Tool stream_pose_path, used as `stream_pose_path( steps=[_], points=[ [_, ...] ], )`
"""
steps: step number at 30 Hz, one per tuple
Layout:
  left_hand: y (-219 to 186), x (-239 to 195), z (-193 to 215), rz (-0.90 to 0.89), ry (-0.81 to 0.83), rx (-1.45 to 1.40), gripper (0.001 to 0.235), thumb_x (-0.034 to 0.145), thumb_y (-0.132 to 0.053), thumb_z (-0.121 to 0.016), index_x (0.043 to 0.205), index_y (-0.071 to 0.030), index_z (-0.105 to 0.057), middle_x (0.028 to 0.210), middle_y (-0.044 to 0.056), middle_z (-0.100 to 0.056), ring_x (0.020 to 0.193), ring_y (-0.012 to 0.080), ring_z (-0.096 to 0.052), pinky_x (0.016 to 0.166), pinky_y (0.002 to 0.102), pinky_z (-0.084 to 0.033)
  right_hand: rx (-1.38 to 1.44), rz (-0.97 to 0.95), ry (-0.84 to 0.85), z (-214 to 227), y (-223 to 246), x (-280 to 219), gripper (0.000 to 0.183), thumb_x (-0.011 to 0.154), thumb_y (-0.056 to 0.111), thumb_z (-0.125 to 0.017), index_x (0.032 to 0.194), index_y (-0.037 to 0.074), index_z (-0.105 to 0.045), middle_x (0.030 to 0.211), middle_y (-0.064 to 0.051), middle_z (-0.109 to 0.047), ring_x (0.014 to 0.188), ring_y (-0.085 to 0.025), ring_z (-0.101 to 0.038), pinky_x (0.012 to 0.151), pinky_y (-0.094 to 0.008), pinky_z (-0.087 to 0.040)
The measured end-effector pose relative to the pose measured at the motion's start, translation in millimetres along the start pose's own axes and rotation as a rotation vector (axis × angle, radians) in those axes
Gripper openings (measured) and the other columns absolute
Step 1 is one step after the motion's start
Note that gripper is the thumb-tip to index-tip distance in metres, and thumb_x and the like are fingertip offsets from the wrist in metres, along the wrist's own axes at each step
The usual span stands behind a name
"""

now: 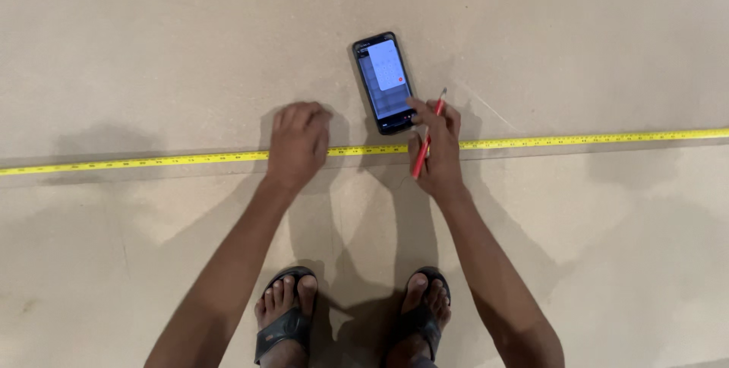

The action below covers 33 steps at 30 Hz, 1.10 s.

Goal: The person uses a tape measure and a red pencil to mark measurements on a tiled floor. They repeatedly extend the tape, align it with existing marks, and make new marks at specific intervals. A smartphone is placed on the floor nearby, possibly for reference.

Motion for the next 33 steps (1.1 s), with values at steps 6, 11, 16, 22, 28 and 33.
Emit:
stream_pose_path(
  steps=[6, 11, 16, 22, 28, 33],
  points=[
    [-9, -23, -8, -0.037, 0.055, 0.17, 0.03, 0.094, -0.014, -0.067, 0.123, -0.004, -0.067, 0.134, 0.011, -0.059, 0.131, 0.0296, -0.051, 0.115, 0.049, -0.035, -0.116, 0.055, 0.136, -17, -8, 38, 0.06, 0.087, -0.005, -0.06, 0.145, 0.008, -0.05, 0.12, -0.012, -0.067, 0.133, -0.04, -0.041, 0.114, -0.053, -0.029],
    [-6, -34, -11, -0.043, 0.098, 0.236, 0.039, 0.094, -0.018, -0.065, 0.132, -0.006, -0.064, 0.143, 0.009, -0.055, 0.138, 0.0277, -0.047, 0.118, 0.048, -0.032, -0.148, 0.013, 0.205, -28, -16, 39, 0.062, 0.085, -0.006, -0.059, 0.145, 0.01, -0.052, 0.116, -0.009, -0.066, 0.135, -0.038, -0.04, 0.114, -0.052, -0.03],
    [-2, -41, -19, -0.015, 0.094, 0.275, 0.041, 0.098, -0.025, -0.063, 0.136, -0.01, -0.06, 0.148, 0.006, -0.052, 0.142, 0.0245, -0.043, 0.119, 0.05, -0.029, -0.145, -0.005, 0.199, -33, -17, 38, 0.063, 0.087, -0.006, -0.058, 0.148, 0.008, -0.051, 0.114, -0.009, -0.065, 0.136, -0.036, -0.04, 0.113, -0.052, -0.031],
    [1, -44, -25, -0.013, 0.121, 0.307, 0.045, 0.1, -0.029, -0.06, 0.141, -0.011, -0.056, 0.152, 0.006, -0.048, 0.145, 0.0241, -0.04, 0.12, 0.051, -0.027, -0.147, -0.029, 0.197, -34, -21, 37, 0.061, 0.088, -0.006, -0.059, 0.147, 0.008, -0.053, 0.112, -0.009, -0.066, 0.134, -0.034, -0.042, 0.113, -0.051, -0.031],
    [3, -45, -26, 0.001, 0.137, 0.292, 0.046, 0.1, -0.029, -0.059, 0.142, -0.011, -0.055, 0.152, 0.006, -0.048, 0.146, 0.0241, -0.039, 0.12, 0.051, -0.026, -0.097, 0.139, 0.016, -19, -12, 32, 0.042, 0.096, -0.002, -0.061, 0.132, 0.009, -0.044, 0.141, -0.021, -0.063, 0.133, -0.034, -0.052, 0.119, -0.048, -0.034],
    [3, -43, -24, 0.009, 0.149, 0.291, 0.046, 0.1, -0.029, -0.059, 0.142, -0.011, -0.055, 0.152, 0.007, -0.048, 0.146, 0.024, -0.039, 0.121, 0.051, -0.026, -0.063, -0.014, 0.011, -24, -25, 26, 0.064, 0.096, 0.008, -0.074, 0.146, -0.005, -0.038, 0.14, -0.026, -0.053, 0.122, -0.039, -0.054, 0.109, -0.05, -0.044]
  ],
)
Point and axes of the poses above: each hand's wrist, its own x-axis towards the middle knuckle, its own z-axis out of the back of the hand, y = z × x, the point moved 10 cm from there along x, towards the middle knuckle
